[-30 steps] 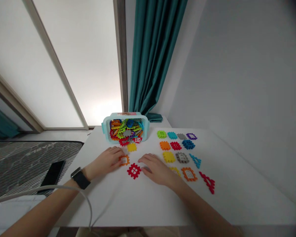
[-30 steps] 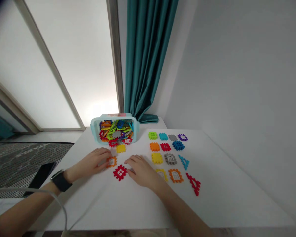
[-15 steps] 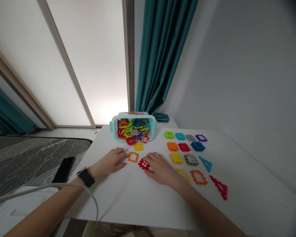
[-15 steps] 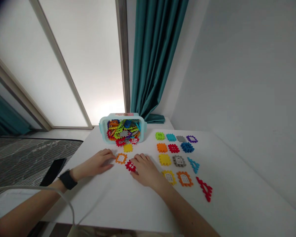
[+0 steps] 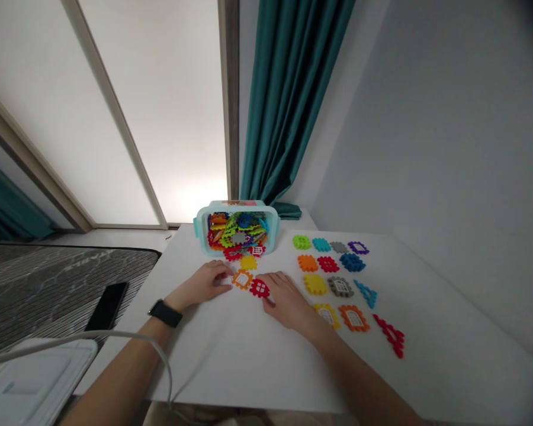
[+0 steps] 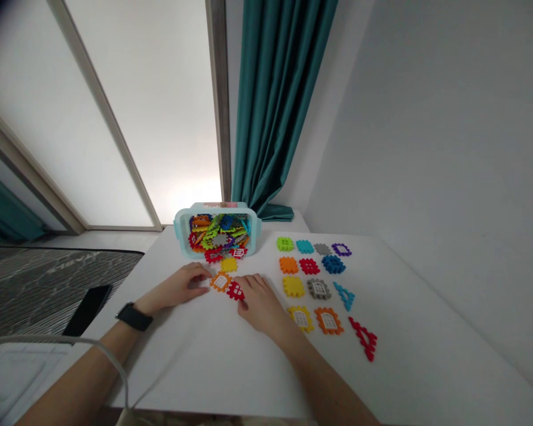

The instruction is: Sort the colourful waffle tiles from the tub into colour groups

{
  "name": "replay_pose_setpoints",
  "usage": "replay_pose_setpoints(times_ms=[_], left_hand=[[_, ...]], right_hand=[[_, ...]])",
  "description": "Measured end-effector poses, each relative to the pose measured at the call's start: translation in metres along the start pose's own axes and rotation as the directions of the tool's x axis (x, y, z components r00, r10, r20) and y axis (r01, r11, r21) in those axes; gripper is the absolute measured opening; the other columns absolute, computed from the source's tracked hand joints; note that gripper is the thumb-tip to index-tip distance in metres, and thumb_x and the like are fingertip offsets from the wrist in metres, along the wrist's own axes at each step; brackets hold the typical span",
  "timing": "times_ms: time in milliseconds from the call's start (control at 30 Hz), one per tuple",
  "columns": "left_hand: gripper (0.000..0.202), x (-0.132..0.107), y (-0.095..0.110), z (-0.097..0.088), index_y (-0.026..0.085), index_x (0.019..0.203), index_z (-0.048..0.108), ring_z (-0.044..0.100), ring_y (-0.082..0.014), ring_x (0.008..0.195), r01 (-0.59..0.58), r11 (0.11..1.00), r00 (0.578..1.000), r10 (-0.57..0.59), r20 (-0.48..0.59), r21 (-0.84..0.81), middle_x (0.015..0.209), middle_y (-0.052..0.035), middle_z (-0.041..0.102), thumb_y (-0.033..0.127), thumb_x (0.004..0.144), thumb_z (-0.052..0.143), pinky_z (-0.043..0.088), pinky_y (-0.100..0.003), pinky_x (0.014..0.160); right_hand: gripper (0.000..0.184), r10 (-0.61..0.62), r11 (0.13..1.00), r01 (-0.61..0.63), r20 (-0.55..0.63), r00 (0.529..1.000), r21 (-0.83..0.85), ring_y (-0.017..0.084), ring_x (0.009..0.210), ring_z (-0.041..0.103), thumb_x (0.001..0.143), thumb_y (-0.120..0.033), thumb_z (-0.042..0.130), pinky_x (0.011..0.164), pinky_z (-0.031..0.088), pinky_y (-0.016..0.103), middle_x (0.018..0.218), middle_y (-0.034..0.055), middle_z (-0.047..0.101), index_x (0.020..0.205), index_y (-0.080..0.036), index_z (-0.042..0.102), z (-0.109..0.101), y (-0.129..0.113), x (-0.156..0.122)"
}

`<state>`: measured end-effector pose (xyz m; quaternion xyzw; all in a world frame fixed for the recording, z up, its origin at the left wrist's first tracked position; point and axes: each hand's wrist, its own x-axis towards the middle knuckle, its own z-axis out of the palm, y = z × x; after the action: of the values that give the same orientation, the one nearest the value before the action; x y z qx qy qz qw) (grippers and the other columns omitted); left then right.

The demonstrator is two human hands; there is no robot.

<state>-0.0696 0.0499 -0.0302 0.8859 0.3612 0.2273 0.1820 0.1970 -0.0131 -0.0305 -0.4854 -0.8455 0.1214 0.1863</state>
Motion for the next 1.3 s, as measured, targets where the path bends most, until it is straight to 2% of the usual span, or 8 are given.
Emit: replay_pose_setpoints(times_ms=[233, 400, 500, 767, 867, 967, 1167, 1300], left_hand=[[0.024, -0.012, 0.020, -0.005, 0.018, 0.113, 0.064, 0.063, -0.0215, 0.095, 0.022, 0.999, 0.971, -0.011, -0.240, 0.040, 0.102, -0.0094, 0.067, 0.025, 0.096, 0.050, 0.051, -0.035, 0.087], [0.039, -0.008, 0.047, 0.008, 0.021, 0.126, 0.059, 0.061, -0.0246, 0.104, -0.124, 0.990, 0.972, 0.134, -0.194, 0.062, 0.112, -0.0112, 0.065, 0.029, 0.089, 0.063, 0.051, -0.039, 0.092], [0.022, -0.003, 0.055, 0.018, 0.022, 0.113, 0.065, 0.062, -0.0236, 0.101, -0.147, 0.989, 0.972, 0.149, -0.181, 0.025, 0.108, -0.0108, 0.065, 0.030, 0.093, 0.059, 0.052, -0.038, 0.089], [0.021, 0.000, 0.053, 0.025, 0.019, 0.084, 0.060, 0.059, -0.0178, 0.083, -0.040, 0.979, 0.974, -0.006, -0.226, -0.200, 0.091, -0.0066, 0.062, 0.033, 0.097, 0.053, 0.051, -0.030, 0.073], [0.018, -0.001, 0.054, 0.028, 0.019, 0.106, 0.060, 0.060, -0.0178, 0.082, -0.027, 0.982, 0.975, -0.015, -0.222, -0.186, 0.097, -0.0066, 0.063, 0.031, 0.093, 0.059, 0.052, -0.031, 0.074], [0.057, -0.002, 0.053, 0.030, 0.022, 0.134, 0.047, 0.063, -0.0211, 0.092, -0.064, 0.991, 0.977, 0.039, -0.211, -0.114, 0.115, -0.0101, 0.062, 0.032, 0.083, 0.071, 0.054, -0.036, 0.083], [0.048, -0.004, 0.050, 0.029, 0.022, 0.128, 0.053, 0.064, -0.0259, 0.104, -0.105, 0.992, 0.964, 0.119, -0.239, 0.071, 0.116, -0.0123, 0.064, 0.034, 0.085, 0.070, 0.054, -0.040, 0.089], [0.043, -0.004, 0.051, 0.028, 0.022, 0.124, 0.055, 0.065, -0.0249, 0.102, -0.120, 0.991, 0.959, 0.132, -0.249, 0.062, 0.114, -0.0120, 0.064, 0.034, 0.086, 0.069, 0.055, -0.039, 0.088]], right_hand=[[0.044, 0.038, 0.972, -0.020, -0.075, 0.996, 0.233, 0.028, 0.121, 0.053, 0.073, -0.005, 0.059, 0.104, 0.043, 0.044, 0.127, 0.0109, 0.063, 0.114, -0.020, 0.064, 0.002, -0.002, -0.003], [0.027, 0.115, 0.755, -0.074, -0.021, 0.993, 0.651, 0.020, 0.097, 0.065, 0.078, -0.012, 0.057, 0.082, 0.053, 0.034, 0.127, 0.0084, 0.066, 0.102, -0.020, 0.066, 0.001, -0.002, -0.002], [0.022, 0.101, 0.660, -0.072, 0.007, 0.995, 0.748, 0.021, 0.104, 0.065, 0.083, -0.016, 0.054, 0.085, 0.052, 0.034, 0.124, 0.0077, 0.068, 0.099, -0.020, 0.068, -0.003, -0.006, -0.001], [0.015, 0.230, 0.624, -0.092, -0.069, 0.971, 0.776, 0.016, 0.078, 0.058, 0.090, -0.030, 0.056, 0.070, 0.045, 0.028, 0.085, 0.0012, 0.066, 0.095, -0.019, 0.064, 0.012, -0.009, 0.002], [0.017, 0.293, 0.598, -0.101, -0.100, 0.951, 0.795, 0.015, 0.071, 0.055, 0.090, -0.033, 0.056, 0.065, 0.043, 0.027, 0.078, -0.0005, 0.063, 0.091, -0.019, 0.065, 0.017, -0.008, 0.004], [0.020, 0.336, 0.539, -0.108, -0.096, 0.937, 0.836, 0.013, 0.066, 0.052, 0.087, -0.037, 0.058, 0.061, 0.041, 0.026, 0.074, -0.0019, 0.061, 0.091, -0.019, 0.066, 0.016, -0.009, 0.005], [0.024, 0.344, 0.471, -0.102, -0.076, 0.936, 0.876, 0.012, 0.062, 0.048, 0.085, -0.038, 0.062, 0.056, 0.039, 0.025, 0.069, -0.0030, 0.056, 0.100, -0.019, 0.067, 0.016, -0.007, 0.004], [0.032, 0.339, 0.508, -0.082, -0.111, 0.934, 0.857, 0.012, 0.061, 0.048, 0.088, -0.035, 0.059, 0.055, 0.041, 0.024, 0.068, -0.0040, 0.052, 0.115, -0.020, 0.063, 0.017, -0.007, 0.002]])
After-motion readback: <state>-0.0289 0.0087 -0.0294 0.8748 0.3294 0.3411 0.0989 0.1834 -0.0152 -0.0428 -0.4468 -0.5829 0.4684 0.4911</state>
